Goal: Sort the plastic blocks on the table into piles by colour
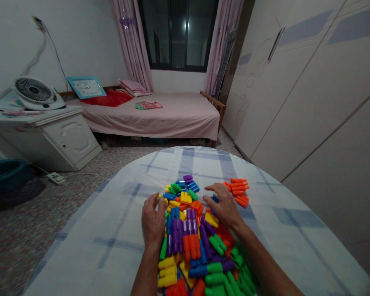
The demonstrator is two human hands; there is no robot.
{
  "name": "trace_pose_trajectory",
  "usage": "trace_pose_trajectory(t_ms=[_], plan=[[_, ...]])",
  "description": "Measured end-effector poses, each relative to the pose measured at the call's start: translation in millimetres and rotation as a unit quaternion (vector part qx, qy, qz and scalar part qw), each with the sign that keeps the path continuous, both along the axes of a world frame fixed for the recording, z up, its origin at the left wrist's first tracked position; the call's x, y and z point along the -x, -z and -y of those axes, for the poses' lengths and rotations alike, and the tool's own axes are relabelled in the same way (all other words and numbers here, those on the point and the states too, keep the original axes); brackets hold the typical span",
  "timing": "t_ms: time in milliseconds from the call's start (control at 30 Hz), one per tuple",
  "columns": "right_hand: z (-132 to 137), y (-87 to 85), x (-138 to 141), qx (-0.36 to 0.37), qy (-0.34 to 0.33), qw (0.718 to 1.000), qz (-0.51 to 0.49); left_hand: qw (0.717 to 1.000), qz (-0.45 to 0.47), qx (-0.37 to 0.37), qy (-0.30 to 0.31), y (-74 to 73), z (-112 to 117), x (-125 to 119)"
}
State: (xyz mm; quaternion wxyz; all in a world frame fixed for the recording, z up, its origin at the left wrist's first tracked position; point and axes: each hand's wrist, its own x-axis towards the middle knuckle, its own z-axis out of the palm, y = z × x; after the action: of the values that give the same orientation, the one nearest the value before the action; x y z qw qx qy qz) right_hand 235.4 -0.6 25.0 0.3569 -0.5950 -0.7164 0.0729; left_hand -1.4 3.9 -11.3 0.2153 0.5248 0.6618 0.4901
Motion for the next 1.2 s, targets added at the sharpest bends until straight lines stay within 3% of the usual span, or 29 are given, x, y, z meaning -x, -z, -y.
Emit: trace_pose_trajectory(t_ms=[100,233,433,600,733,800,900,1000,1200], plan=[[8,1.9,18,0.077,-0.061,0.994,0.042,1.000,-0.003,-0.007,0.004,0.6,0,1],[12,3.8,23,0.109,-0.049,0.989,0.089,1.000,-0.011,-0.005,0.005,1.9,-1,1],[14,3.0,28,0.107,-0.005,0.991,0.080,1.000,-0.021,-0.007,0.007,0.4,-1,0],[12,4.0,30,0.076,0.013,0.997,-0.002,1.000,-0.021,-0.009,0.008,1.7,-1,1],[1,-4.0,5,-0.010,0.062,0.997,-0.051,1.000,-0.019,-0.012,0.008,3.7,-2,1],[-5,-7.4,-20,-0.077,0.143,0.986,-0.038,1.000,-0.019,-0.012,0.008,2.9,-2,1],[-10,-4.0,-59,-0.121,0.278,0.953,0.003,1.000,-0.023,-0.010,0.008,0.2,-1,0],[-11,11.0,-85,-0.104,0.337,0.935,0.030,0.999,-0.030,-0.006,0.010,-1.2,0,0],[-13,41.2,-94,-0.018,0.327,0.945,0.020,0.999,-0.035,-0.006,0.008,1.6,-1,1]])
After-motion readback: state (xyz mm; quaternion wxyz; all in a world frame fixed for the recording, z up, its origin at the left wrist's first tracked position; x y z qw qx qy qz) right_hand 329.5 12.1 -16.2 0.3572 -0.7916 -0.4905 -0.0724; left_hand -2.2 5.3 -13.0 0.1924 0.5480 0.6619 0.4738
